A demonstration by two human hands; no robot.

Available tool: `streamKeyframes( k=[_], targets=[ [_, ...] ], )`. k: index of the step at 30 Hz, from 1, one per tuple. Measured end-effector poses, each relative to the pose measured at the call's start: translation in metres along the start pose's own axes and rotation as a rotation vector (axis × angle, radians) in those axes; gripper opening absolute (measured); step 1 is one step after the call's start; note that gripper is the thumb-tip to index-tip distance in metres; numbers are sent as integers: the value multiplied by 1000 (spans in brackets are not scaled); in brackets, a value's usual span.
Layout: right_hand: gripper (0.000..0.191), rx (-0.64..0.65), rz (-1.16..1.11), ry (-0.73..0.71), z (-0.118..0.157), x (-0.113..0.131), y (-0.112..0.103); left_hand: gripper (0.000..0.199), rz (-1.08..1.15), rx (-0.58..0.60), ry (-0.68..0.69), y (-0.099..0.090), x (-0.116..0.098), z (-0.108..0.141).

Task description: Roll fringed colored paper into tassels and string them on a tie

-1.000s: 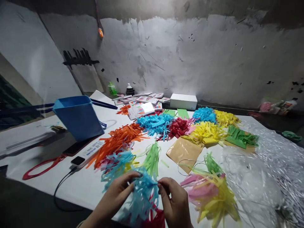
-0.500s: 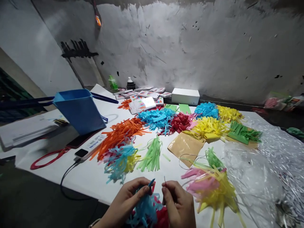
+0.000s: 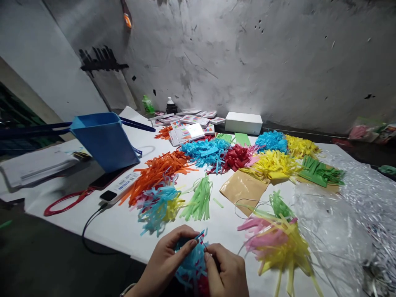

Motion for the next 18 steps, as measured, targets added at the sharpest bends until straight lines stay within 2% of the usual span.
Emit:
streamKeyframes(
  k=[6, 18],
  targets=[
    [26, 1, 11, 16, 1, -1, 0, 12, -29, -37, 93, -2, -4, 0],
    [30, 36, 13, 70, 0, -6, 3, 10, -37, -54, 118, -3, -1, 2]
  ],
)
Point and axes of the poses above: each hand's wrist, its own z-axis away from the middle knuckle, its own y-axis out of the palm, x = y × z, the point moved 7 cm from there along -z, towards the middle knuckle, and after that the axes turned 3 degrees about -x, right-handed, at the moved point
